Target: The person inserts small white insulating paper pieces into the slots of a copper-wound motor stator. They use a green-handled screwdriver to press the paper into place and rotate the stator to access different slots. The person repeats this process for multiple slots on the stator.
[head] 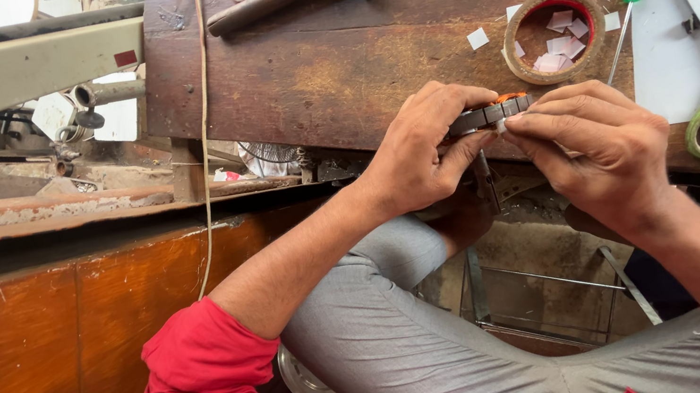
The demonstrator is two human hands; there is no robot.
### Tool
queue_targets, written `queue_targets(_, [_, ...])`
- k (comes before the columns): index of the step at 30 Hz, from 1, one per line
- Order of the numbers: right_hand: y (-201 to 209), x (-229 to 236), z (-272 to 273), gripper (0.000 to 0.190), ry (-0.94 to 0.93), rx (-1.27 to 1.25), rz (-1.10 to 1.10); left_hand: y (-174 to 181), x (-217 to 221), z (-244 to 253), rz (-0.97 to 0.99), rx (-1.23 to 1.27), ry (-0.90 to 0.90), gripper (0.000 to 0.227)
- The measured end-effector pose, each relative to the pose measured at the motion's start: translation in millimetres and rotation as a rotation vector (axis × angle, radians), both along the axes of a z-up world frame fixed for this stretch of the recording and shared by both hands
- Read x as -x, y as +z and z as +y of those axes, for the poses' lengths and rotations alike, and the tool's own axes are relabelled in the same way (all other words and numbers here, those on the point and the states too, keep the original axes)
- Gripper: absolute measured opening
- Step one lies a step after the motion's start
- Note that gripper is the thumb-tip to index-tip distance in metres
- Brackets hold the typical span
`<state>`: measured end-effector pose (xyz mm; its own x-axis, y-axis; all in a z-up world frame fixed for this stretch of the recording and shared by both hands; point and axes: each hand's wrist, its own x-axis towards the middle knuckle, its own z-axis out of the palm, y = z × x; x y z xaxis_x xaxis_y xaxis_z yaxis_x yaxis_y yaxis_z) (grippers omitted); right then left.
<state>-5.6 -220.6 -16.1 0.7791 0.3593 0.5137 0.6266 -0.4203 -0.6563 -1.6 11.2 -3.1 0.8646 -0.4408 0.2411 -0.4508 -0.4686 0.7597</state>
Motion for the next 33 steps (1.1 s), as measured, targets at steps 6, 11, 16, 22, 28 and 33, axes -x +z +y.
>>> queue_targets(6, [-20.5,7.7,2.5,0.028,-0.137,-0.047,-0.071,-4.5,5.3,6.4,-0.031,-0.015,-0.053,0.043])
queue_targets(11, [-36.3,12.1,7.9,0.049,-0.039,-0.115,0.159,-6.6,10.0,16.7,-0.243,-0.087,-0.087,0.045])
queue_targets(16, [-43.5,28.0,13.9,0.045,-0.040,-0.137,0.162,-13.7,22.6,15.6,-0.336,-0.113,-0.063,0.043])
queue_targets(22, [-39.5,32.2,17.0,0.040,-0.032,-0.156,0.123,-20.7,27.2,10.1,-0.383,-0.108,-0.048,0.046])
queue_targets(28, [-39.0,33.8,18.2,0.038,-0.030,-0.163,0.104,-24.1,30.7,6.9,-0.404,-0.108,-0.021,0.045])
queue_targets(33, [-39.4,34.3,18.2,0.038,-0.028,-0.172,0.106,-22.6,31.6,4.9,-0.403,-0.116,-0.012,0.044])
